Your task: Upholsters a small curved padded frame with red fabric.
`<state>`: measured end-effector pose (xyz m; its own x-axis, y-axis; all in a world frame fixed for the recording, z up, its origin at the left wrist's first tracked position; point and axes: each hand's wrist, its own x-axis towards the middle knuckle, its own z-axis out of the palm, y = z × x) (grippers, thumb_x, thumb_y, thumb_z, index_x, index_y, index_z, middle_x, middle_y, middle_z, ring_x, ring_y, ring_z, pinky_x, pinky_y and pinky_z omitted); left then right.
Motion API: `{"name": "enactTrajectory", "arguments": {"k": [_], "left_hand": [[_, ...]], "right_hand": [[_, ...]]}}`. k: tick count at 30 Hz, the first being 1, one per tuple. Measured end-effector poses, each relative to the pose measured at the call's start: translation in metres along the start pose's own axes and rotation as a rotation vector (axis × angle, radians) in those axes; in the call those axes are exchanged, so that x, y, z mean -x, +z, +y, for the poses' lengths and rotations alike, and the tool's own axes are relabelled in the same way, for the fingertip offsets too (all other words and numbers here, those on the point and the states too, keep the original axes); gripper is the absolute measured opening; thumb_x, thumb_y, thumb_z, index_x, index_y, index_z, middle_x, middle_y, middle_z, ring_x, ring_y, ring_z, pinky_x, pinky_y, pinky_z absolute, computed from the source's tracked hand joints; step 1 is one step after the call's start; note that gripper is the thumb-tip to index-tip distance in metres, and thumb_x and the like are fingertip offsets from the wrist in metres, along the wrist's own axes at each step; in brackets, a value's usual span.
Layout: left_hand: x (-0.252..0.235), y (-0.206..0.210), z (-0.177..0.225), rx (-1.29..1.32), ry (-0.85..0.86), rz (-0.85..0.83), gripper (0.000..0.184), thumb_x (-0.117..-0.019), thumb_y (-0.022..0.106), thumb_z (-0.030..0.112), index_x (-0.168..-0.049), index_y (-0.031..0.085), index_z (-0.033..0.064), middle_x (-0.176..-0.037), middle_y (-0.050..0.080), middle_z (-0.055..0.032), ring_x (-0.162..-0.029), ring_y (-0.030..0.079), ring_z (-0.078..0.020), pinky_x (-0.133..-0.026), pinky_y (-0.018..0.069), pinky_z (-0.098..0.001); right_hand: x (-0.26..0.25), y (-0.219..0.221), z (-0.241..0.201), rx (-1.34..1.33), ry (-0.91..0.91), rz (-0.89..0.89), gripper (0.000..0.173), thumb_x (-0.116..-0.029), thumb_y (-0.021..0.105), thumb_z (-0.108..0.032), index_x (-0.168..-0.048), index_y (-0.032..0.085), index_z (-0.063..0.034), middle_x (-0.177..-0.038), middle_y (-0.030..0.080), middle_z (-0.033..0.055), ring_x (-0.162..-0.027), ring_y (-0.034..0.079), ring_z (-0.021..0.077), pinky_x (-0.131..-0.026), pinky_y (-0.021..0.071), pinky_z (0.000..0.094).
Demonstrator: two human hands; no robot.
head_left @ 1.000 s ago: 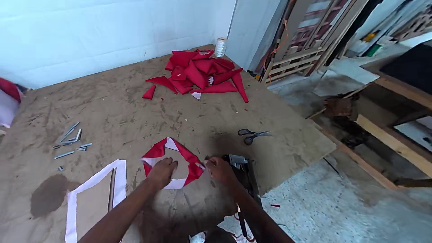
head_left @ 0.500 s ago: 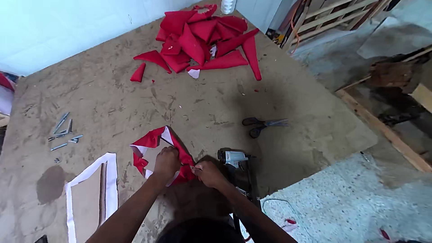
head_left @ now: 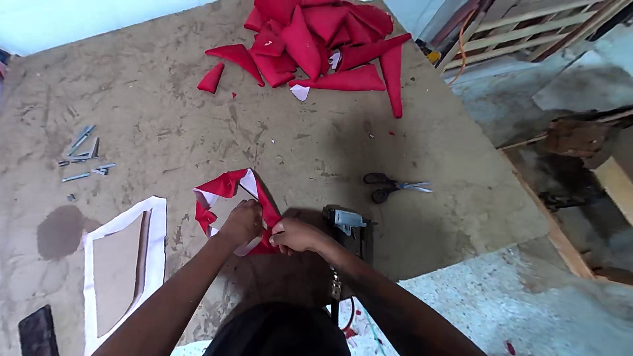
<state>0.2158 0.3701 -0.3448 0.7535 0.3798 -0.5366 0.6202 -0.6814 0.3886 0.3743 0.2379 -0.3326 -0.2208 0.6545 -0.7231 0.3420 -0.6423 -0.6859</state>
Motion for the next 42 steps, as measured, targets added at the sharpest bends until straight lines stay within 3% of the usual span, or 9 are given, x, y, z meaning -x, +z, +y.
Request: {"name": "enactTrajectory", "arguments": {"k": [7, 13, 16, 20, 25, 29, 34, 38, 42], "left_hand": [[0.004, -0.006, -0.009, -0.073, 0.072, -0.028, 0.032, -0.081, 0.086, 0.031, -0.102, 0.073, 0.01, -0.118, 0.067, -0.0075, -0.117, 0.06, -0.0292, -0.102, 0.0517, -0.0486], [0.015, -0.018, -0.023, -0.052, 0.16, -0.104, 0.036, -0.0813, 0.084, 0.037, -0.101, 0.073, 0.0098, -0.122, 0.065, -0.0091, -0.123, 0.057, -0.0305, -0.105, 0.0482, -0.0528], [0.023, -0.01, -0.02, -0.053, 0.107, -0.032, 0.048, -0.0757, 0.086, 0.05, -0.102, 0.074, 0.011, -0.119, 0.067, -0.0089, -0.12, 0.059, -0.0305, -0.101, 0.0506, -0.0541], [0.023, 0.008, -0.001, -0.161, 0.001, 0.068, 0.048, -0.0757, 0.087, 0.038, -0.113, 0.073, 0.0115, -0.124, 0.065, -0.009, -0.124, 0.057, -0.0331, -0.096, 0.0511, -0.0578], [0.021, 0.012, 0.009, -0.186, -0.042, 0.051, 0.046, -0.076, 0.086, 0.03, -0.116, 0.073, 0.0096, -0.129, 0.063, -0.01, -0.127, 0.055, -0.0334, -0.096, 0.0523, -0.0551], [0.01, 0.016, 0.001, -0.16, 0.018, 0.046, 0.045, -0.0768, 0.087, 0.032, -0.114, 0.074, 0.0109, -0.128, 0.063, -0.0113, -0.125, 0.055, -0.0349, -0.096, 0.0531, -0.0551], [0.001, 0.015, -0.009, -0.145, 0.063, -0.026, 0.045, -0.0761, 0.085, 0.036, -0.111, 0.073, 0.0116, -0.127, 0.062, -0.0118, -0.126, 0.054, -0.0357, -0.096, 0.0531, -0.0569], [0.004, 0.008, -0.01, -0.132, 0.073, -0.172, 0.077, -0.0614, 0.089, 0.06, -0.121, 0.07, 0.0143, -0.135, 0.057, -0.011, -0.131, 0.05, -0.0346, -0.1, 0.0498, -0.059], [0.02, 0.023, 0.006, -0.091, 0.049, -0.047, 0.105, -0.0477, 0.084, 0.08, -0.131, 0.064, 0.0182, -0.14, 0.055, -0.0087, -0.132, 0.05, -0.0316, -0.102, 0.0461, -0.0606]], "right_hand": [[0.019, 0.014, 0.01, -0.015, 0.179, 0.331, 0.062, -0.0927, 0.064, -0.064, -0.115, 0.07, -0.0073, -0.089, 0.073, 0.0064, -0.075, 0.071, 0.0193, -0.074, 0.0608, 0.0428], [-0.007, 0.061, 0.02, -0.256, 0.04, 0.325, 0.036, -0.106, 0.055, -0.038, -0.101, 0.067, -0.0038, -0.077, 0.069, 0.0033, -0.056, 0.061, 0.0115, -0.054, 0.052, 0.0286], [-0.006, 0.081, 0.019, -0.275, 0.03, 0.376, 0.036, -0.1056, 0.055, -0.037, -0.095, 0.068, -0.0053, -0.071, 0.066, 0.0017, -0.055, 0.059, 0.011, -0.053, 0.05, 0.0283], [-0.009, 0.088, 0.027, -0.189, 0.056, 0.473, 0.035, -0.1029, 0.057, -0.037, -0.088, 0.07, -0.0072, -0.07, 0.057, 0.0015, -0.061, 0.053, 0.0133, -0.062, 0.0473, 0.0361], [-0.012, 0.082, 0.016, -0.155, 0.116, 0.47, 0.032, -0.1007, 0.057, -0.033, -0.085, 0.073, -0.0103, -0.073, 0.063, 0.0, -0.065, 0.057, 0.0125, -0.065, 0.0488, 0.0377], [-0.011, 0.064, -0.002, -0.16, 0.233, 0.309, 0.032, -0.1054, 0.054, -0.032, -0.1, 0.072, -0.0059, -0.073, 0.064, 0.0004, -0.058, 0.057, 0.0088, -0.057, 0.0498, 0.0278], [-0.018, 0.054, -0.015, 0.026, 0.306, 0.234, 0.028, -0.102, 0.059, -0.029, -0.091, 0.071, -0.0057, -0.065, 0.062, 0.0002, -0.05, 0.054, 0.0075, -0.05, 0.0471, 0.0255], [-0.027, 0.05, -0.011, 0.122, 0.29, 0.209, 0.021, -0.096, 0.067, -0.026, -0.092, 0.071, -0.0059, -0.067, 0.065, 0.0017, -0.052, 0.057, 0.0091, -0.051, 0.0489, 0.0283], [-0.045, 0.04, -0.005, 0.331, 0.215, 0.185, 0.017, -0.0933, 0.064, -0.02, -0.094, 0.071, -0.0044, -0.07, 0.07, 0.008, -0.059, 0.065, 0.0202, -0.06, 0.0555, 0.0445]]}}
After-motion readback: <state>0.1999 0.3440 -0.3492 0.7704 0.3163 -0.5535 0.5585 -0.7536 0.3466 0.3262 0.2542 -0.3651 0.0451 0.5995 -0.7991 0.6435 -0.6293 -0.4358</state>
